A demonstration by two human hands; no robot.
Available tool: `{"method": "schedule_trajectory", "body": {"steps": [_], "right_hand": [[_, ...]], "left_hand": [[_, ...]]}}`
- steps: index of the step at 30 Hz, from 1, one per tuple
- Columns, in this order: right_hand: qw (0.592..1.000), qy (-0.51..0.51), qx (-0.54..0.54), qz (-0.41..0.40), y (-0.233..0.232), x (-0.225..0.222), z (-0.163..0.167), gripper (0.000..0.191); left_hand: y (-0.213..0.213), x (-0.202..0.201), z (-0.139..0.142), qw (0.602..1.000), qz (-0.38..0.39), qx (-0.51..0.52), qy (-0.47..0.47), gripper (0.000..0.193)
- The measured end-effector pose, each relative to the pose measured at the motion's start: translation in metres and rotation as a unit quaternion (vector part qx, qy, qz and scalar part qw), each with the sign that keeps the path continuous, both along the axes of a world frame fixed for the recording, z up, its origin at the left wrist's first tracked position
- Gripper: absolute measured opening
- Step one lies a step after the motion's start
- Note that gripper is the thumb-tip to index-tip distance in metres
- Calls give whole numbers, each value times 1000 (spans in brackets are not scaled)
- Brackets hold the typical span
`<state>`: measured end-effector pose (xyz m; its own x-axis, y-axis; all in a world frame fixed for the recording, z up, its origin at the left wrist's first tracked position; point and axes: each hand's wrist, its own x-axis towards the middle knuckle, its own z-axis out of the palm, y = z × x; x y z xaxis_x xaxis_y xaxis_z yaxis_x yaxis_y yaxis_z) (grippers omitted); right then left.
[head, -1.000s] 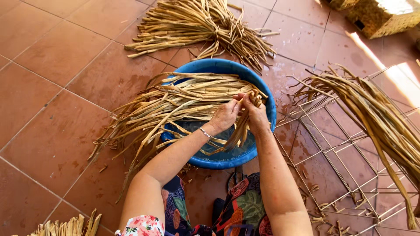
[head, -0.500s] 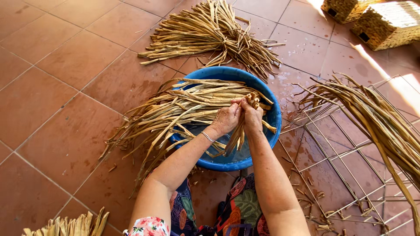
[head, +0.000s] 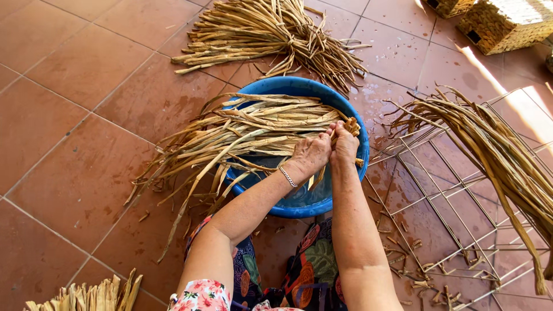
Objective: The person sits on a tiled floor and processes dried plant stalks by hand. They repeatedly pull the stalks apart over a blue basin of water, separating the fibers and discarding the waste onto the floor.
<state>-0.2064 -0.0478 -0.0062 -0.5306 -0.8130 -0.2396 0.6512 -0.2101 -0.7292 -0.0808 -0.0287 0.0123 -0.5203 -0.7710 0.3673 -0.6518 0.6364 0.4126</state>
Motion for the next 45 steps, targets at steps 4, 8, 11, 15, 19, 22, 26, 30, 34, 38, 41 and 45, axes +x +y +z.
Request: {"method": "schedule_trajectory", "body": {"steps": [4,8,11,15,19,22,26,30,34,38,41,45], "right_hand": [[999,-28,24,9,6,-11,9,10],[996,-36,86,-6,13,-23,15,21],[994,-30,91,-53,17,-41,11,22],[988,-78,99,-92,25,-77,2,24],[982,-109,87,-129,37,-112,-4,27],[978,-86,98,-162,47,-131,-7,22],[972,-94,89,-196,72,-159,-8,24],[961,-105,87,-240,93,-186,-15,26],[948,-131,77,-280,108,-209,-22,27],[925,-83,134,-347,126,-219,-21,18],[921,-107,92,-364,133,-222,-18,16],[936,-43,84,-339,134,-226,-16,15]], "left_hand": [[12,2,6,999,-30,5,-15,10],[24,4,16,992,-77,-10,-100,14],[37,5,19,991,-97,-1,-98,15],[52,10,12,979,-153,-44,-127,17],[60,18,2,968,-204,-80,-125,15],[64,24,0,954,-243,-93,-148,8],[75,41,5,945,-263,-144,-134,8],[88,57,13,940,-289,-133,-126,12],[95,71,22,942,-298,-102,-114,10],[97,90,29,953,-296,-3,-59,19],[92,110,31,948,-309,28,-74,20],[72,141,29,949,-295,-12,-109,13]]}}
